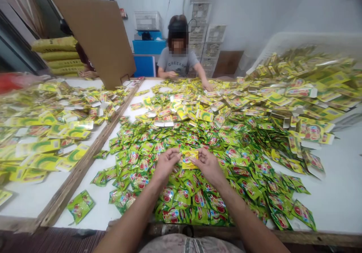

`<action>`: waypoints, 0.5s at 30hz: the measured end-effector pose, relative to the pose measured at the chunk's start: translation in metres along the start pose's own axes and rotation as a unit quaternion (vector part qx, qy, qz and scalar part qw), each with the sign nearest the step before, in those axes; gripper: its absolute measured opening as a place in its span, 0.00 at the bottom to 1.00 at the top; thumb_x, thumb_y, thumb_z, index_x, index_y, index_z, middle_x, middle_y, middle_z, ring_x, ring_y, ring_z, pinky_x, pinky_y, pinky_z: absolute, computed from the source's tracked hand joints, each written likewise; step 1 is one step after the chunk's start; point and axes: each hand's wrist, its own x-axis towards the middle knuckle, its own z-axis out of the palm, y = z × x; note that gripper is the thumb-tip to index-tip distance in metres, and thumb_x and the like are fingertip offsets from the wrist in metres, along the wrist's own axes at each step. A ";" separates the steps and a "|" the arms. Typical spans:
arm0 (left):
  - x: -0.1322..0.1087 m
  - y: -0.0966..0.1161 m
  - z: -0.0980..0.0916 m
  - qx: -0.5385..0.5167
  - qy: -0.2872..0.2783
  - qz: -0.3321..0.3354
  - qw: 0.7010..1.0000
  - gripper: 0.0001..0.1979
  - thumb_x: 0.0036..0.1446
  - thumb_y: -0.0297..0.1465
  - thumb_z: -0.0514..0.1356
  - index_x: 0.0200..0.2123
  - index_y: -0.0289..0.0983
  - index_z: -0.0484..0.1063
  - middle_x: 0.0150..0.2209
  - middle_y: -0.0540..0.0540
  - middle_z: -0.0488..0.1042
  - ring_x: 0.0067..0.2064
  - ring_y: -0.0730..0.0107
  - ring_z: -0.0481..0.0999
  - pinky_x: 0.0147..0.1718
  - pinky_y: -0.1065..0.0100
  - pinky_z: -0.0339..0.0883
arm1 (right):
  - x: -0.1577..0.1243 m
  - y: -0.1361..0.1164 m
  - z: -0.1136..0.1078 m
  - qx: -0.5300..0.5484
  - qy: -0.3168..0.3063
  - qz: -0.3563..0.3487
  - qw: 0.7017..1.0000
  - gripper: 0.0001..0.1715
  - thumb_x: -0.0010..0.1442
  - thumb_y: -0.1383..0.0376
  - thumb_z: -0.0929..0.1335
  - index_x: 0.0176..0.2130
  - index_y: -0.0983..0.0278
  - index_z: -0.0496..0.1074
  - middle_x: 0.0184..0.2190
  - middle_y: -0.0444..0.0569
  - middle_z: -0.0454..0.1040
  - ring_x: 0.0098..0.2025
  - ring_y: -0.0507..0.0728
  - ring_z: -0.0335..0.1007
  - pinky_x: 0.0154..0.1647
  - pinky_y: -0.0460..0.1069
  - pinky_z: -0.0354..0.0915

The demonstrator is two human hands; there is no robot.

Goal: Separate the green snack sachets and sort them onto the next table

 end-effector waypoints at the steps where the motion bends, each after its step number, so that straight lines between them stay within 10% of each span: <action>1: -0.003 0.000 0.001 -0.013 0.002 0.001 1.000 0.15 0.40 0.36 0.68 0.31 0.35 0.72 0.25 0.52 0.71 0.26 0.79 0.68 0.27 0.76 0.60 | 0.000 -0.001 0.003 -0.005 0.002 -0.001 1.000 0.18 0.45 0.56 0.72 0.33 0.63 0.67 0.28 0.46 0.73 0.31 0.55 0.70 0.34 0.49 0.67; 15: 0.002 0.004 0.013 -0.075 0.073 0.007 0.995 0.18 0.31 0.32 0.71 0.26 0.34 0.69 0.20 0.55 0.68 0.21 0.80 0.66 0.24 0.76 0.60 | 0.008 0.007 0.017 0.053 0.024 0.000 0.998 0.24 0.48 0.53 0.71 0.41 0.64 0.67 0.35 0.50 0.75 0.35 0.57 0.72 0.37 0.50 0.68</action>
